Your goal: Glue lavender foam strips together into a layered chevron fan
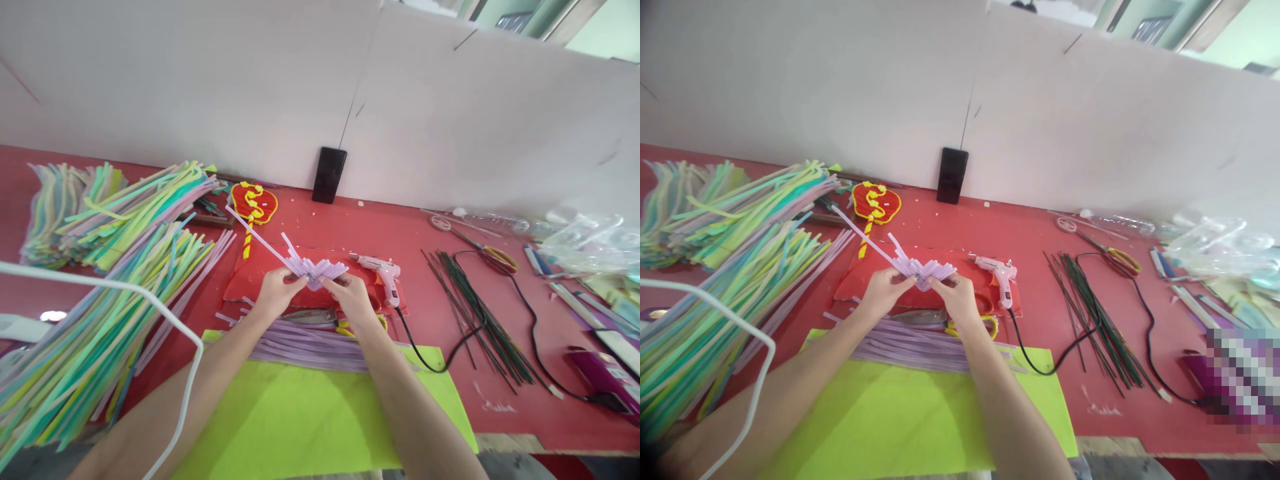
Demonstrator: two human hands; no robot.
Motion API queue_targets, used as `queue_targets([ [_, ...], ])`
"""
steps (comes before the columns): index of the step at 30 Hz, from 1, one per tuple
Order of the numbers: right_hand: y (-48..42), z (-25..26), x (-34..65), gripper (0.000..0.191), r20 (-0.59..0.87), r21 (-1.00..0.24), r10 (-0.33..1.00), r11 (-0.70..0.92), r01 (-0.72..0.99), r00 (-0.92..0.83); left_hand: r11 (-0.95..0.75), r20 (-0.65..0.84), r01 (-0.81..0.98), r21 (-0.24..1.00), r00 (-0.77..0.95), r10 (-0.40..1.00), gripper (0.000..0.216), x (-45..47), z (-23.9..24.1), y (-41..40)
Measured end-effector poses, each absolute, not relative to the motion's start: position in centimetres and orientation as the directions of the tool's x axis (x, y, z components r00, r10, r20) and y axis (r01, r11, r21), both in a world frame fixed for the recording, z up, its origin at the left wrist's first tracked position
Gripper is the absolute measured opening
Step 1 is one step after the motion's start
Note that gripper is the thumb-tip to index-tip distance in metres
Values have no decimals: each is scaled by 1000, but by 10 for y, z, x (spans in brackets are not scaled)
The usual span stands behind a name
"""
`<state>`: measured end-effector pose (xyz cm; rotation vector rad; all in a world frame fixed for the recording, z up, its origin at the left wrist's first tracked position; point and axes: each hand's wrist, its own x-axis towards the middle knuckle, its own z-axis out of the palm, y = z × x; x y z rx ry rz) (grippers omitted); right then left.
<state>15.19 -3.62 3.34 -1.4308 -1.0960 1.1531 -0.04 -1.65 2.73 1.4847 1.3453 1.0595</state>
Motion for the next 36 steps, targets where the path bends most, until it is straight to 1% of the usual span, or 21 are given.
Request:
queue_targets([
  [4,-36,37,152,25,-122,-990,980,-132,52,155,-72,54,244,967,77,996,21,0,23,-16],
  [9,-36,42,153,18,-116,-992,979,-122,22,169,-39,24,172,984,92,996,26,0,17,-15],
  [13,-36,43,153,20,-137,-990,975,-141,11,174,-8,-6,161,987,87,996,27,0,17,-13],
  [20,-36,42,153,21,-133,-990,977,-138,22,166,13,-27,134,991,103,994,28,1,16,-13],
  [26,-36,43,152,26,-120,-991,981,-128,41,154,32,-45,125,992,105,993,26,2,16,-12],
  [36,-36,35,152,29,-90,-987,983,-109,115,160,5,-19,188,982,72,997,18,2,22,-15],
])
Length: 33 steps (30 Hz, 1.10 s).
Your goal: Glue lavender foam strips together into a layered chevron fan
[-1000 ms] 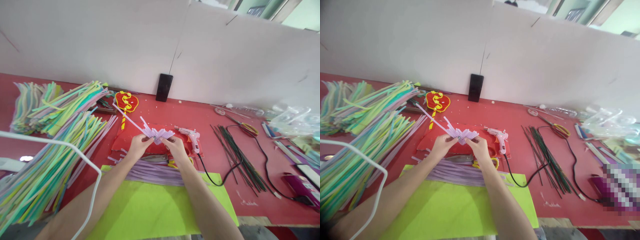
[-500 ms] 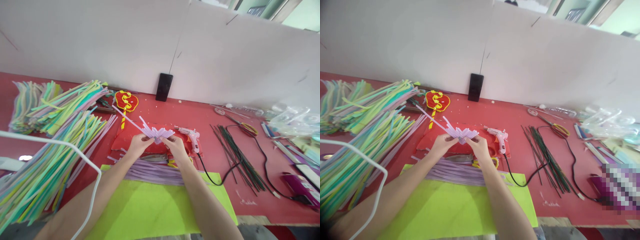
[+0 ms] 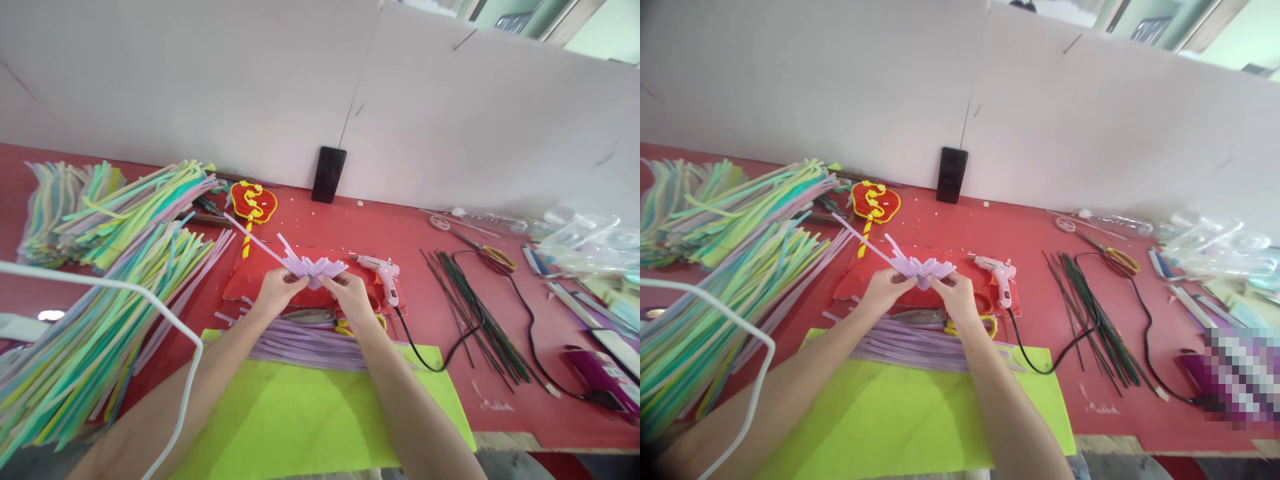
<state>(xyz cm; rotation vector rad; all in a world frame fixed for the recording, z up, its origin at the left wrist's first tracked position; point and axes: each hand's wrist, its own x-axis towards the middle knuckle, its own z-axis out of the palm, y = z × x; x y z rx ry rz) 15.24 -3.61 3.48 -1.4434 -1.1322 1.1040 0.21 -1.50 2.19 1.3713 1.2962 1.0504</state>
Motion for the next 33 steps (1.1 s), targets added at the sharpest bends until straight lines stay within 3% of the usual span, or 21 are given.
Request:
queue_targets([
  [14,-35,34,151,29,-109,-991,979,-120,58,175,9,-25,223,975,68,997,16,4,28,-17],
  [33,-37,31,149,25,-78,-989,980,-98,107,181,17,-29,263,965,41,999,12,3,32,-19],
])
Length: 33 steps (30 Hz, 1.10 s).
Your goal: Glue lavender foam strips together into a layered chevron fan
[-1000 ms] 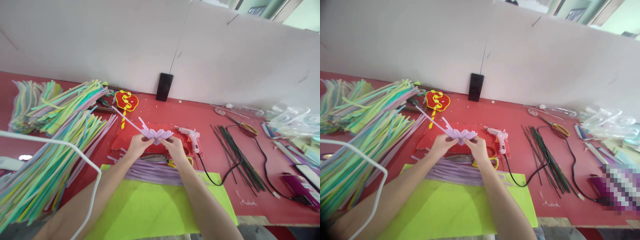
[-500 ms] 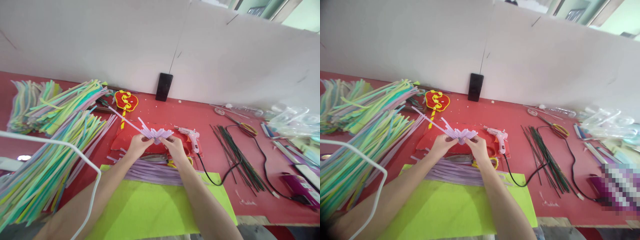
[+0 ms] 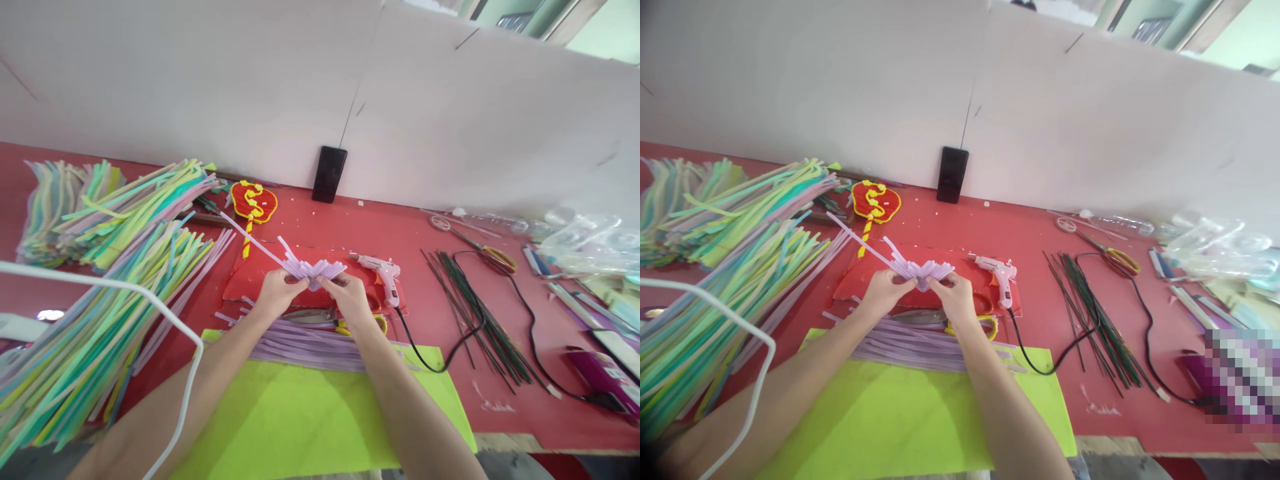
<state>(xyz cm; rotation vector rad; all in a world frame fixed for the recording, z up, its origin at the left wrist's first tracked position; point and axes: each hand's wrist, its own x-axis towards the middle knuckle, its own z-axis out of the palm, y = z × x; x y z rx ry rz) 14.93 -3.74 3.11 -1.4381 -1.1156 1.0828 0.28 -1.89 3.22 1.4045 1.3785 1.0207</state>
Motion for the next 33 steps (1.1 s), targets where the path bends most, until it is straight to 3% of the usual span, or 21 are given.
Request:
queue_targets([
  [19,-35,23,150,19,-21,-992,988,-40,122,153,22,-34,266,964,41,999,13,4,30,-18],
  [29,-35,36,151,26,-126,-992,980,-129,7,156,6,-9,25,1000,97,995,29,6,18,-13],
  [33,-38,39,152,27,-126,-992,986,-127,2,112,27,-24,-113,993,28,999,37,6,21,-13],
])
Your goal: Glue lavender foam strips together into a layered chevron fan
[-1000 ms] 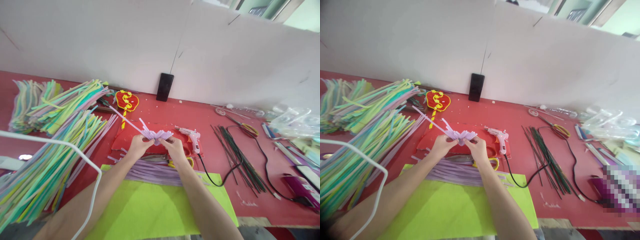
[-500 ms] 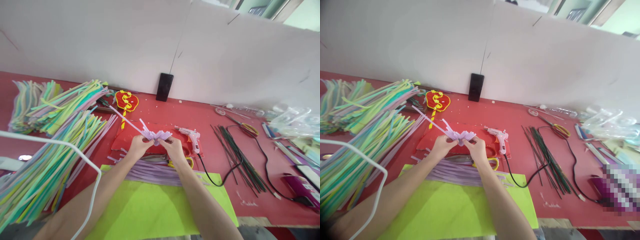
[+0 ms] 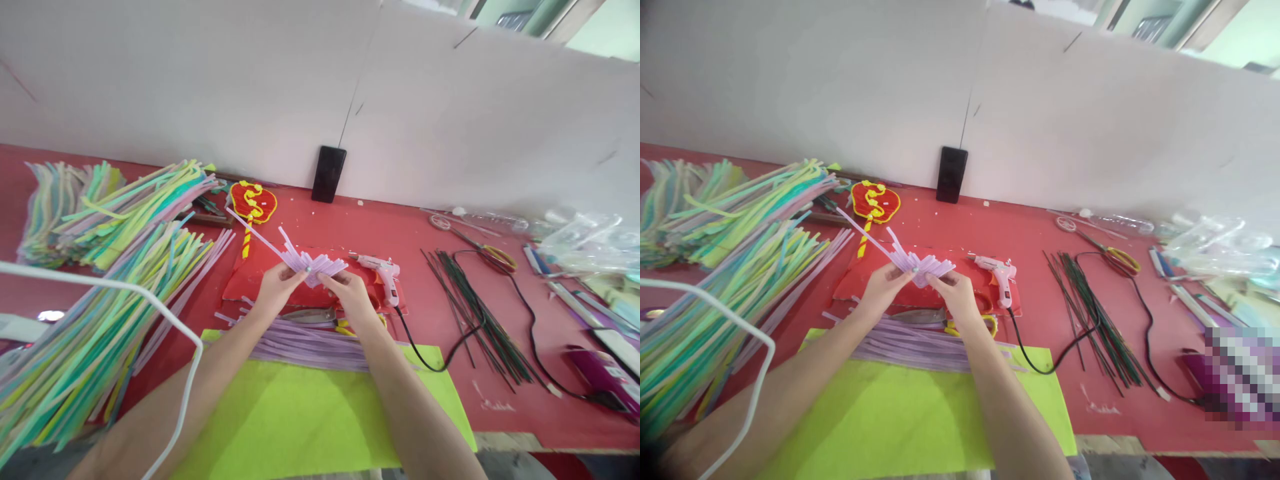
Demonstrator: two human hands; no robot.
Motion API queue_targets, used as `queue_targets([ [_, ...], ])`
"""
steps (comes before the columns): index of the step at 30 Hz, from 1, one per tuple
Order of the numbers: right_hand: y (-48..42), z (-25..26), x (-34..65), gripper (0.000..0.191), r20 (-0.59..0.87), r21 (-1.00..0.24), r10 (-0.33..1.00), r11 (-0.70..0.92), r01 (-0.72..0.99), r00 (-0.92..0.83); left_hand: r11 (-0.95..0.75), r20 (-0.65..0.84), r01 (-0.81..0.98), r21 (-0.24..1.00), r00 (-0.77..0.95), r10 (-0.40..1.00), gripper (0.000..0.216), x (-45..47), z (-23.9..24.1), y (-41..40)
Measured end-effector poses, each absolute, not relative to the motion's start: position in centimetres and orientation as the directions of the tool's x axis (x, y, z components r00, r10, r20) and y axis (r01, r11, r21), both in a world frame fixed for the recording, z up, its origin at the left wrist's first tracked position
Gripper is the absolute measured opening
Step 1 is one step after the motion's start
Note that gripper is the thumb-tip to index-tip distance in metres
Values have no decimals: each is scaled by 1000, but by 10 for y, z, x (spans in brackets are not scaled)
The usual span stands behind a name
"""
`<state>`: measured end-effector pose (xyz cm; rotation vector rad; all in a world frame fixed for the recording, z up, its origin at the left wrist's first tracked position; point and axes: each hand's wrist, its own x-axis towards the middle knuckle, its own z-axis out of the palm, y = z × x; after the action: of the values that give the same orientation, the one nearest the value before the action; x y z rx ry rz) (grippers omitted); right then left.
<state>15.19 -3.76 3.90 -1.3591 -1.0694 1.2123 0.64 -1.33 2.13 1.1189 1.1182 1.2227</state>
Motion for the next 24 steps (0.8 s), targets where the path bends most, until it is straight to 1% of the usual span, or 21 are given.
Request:
queue_targets([
  [3,-38,40,151,26,-122,-992,989,-124,20,81,33,-46,-181,983,-68,997,38,5,22,-11],
  [5,-38,39,150,26,-110,-993,992,-112,35,69,38,-58,-194,980,-99,993,38,4,21,-10],
  [12,-37,37,149,33,-62,-998,991,-64,12,116,45,-57,-177,983,-63,996,32,5,22,-13],
  [18,-36,33,152,35,-2,-998,989,-11,55,150,37,-42,-114,993,-43,998,31,4,19,-12],
  [24,-37,36,151,35,-23,-994,986,-40,97,166,119,-130,-197,973,-44,991,35,6,24,-15],
])
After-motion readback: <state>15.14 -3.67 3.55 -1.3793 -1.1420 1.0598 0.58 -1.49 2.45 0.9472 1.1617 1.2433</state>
